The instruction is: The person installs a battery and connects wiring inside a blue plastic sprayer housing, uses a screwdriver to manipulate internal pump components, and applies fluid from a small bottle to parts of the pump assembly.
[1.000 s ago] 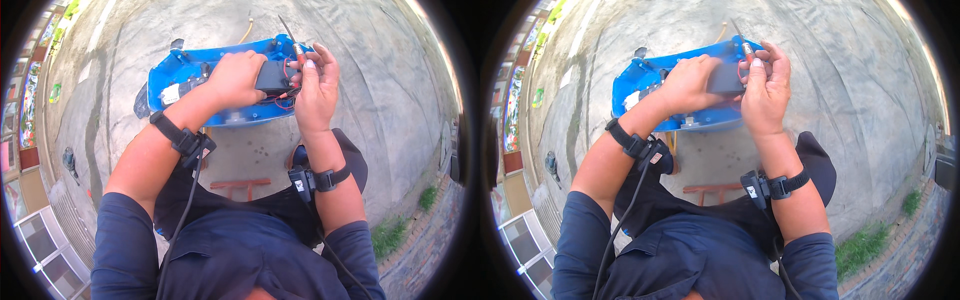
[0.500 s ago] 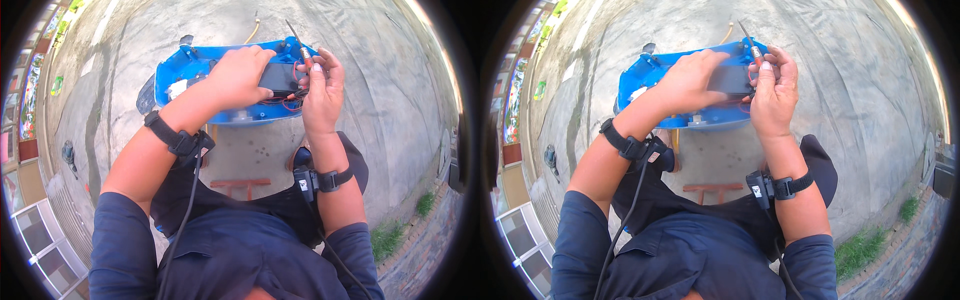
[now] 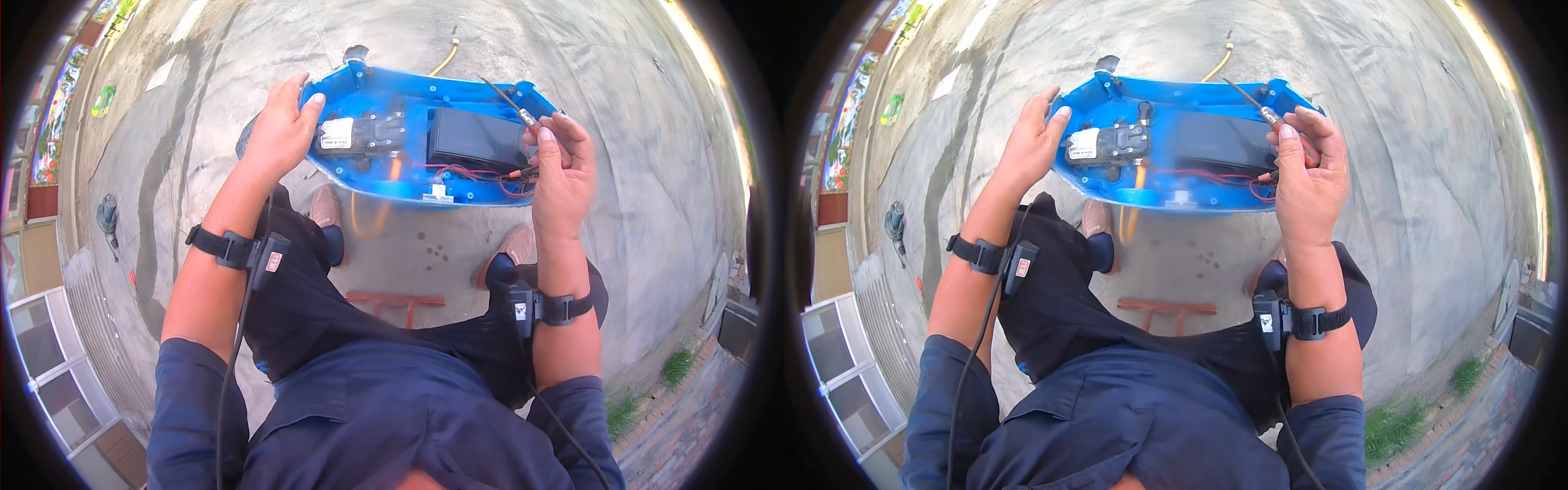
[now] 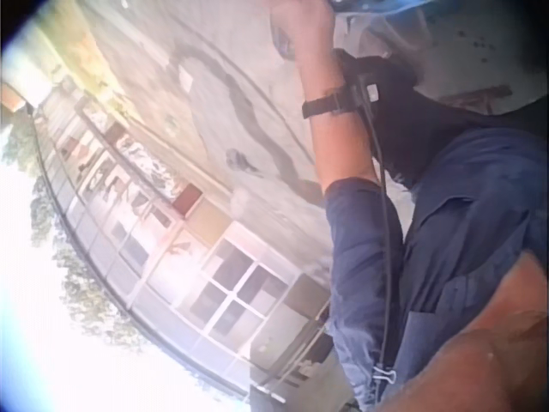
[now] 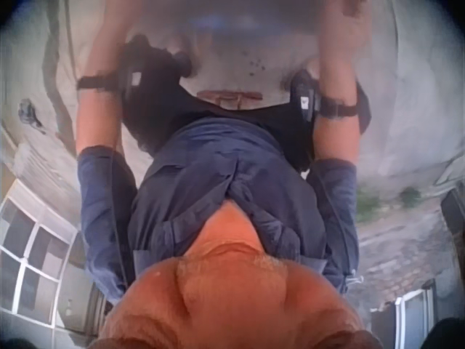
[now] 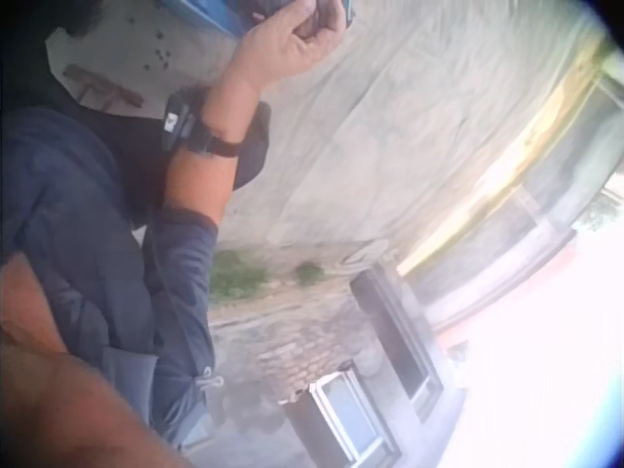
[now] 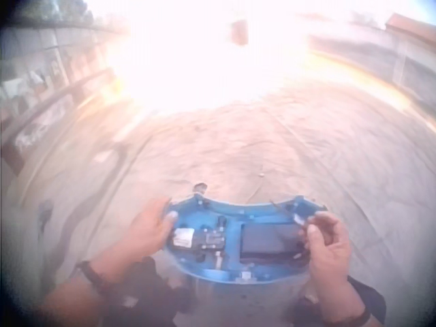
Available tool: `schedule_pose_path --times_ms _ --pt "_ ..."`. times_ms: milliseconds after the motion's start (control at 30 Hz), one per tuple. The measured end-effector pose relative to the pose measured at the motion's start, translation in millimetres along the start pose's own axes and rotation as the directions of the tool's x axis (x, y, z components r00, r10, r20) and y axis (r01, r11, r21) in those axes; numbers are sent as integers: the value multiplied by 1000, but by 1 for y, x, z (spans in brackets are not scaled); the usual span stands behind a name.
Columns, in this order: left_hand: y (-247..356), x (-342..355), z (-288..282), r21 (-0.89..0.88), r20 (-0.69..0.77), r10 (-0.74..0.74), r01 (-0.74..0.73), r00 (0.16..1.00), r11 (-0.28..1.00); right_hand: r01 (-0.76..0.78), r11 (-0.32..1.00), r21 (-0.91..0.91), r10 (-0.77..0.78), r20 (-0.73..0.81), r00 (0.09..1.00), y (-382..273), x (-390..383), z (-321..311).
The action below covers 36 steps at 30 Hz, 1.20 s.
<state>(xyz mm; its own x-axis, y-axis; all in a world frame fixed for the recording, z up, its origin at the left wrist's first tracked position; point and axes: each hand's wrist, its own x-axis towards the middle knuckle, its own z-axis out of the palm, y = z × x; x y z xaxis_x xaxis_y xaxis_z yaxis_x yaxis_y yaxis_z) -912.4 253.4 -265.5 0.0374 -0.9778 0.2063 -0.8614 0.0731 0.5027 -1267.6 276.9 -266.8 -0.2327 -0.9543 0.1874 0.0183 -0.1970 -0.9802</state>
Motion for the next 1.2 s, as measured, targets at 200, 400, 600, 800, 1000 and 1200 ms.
schedule_pose_path --times_ms 200,400,600,800,1000,1200 --pt "-10 -1 14 -287 71 -164 177 984 941 60 997 -53 -61 -20 998 -16 0 4" --pt "-8 -3 19 -325 11 -184 178 983 929 172 985 -31 -170 74 983 -59 -1 23" --pt "-11 -3 21 -339 -11 -139 127 990 932 429 903 8 -404 352 844 -89 5 65" --pt "-7 -1 22 -317 -18 -113 102 993 943 536 841 -75 -431 507 746 -63 3 84" --pt "-11 -1 24 -330 -23 -102 88 995 940 591 798 -118 -435 565 701 -52 3 97" --pt "-13 -2 22 -300 -35 -83 68 996 951 613 773 -164 -428 580 694 -46 4 100"
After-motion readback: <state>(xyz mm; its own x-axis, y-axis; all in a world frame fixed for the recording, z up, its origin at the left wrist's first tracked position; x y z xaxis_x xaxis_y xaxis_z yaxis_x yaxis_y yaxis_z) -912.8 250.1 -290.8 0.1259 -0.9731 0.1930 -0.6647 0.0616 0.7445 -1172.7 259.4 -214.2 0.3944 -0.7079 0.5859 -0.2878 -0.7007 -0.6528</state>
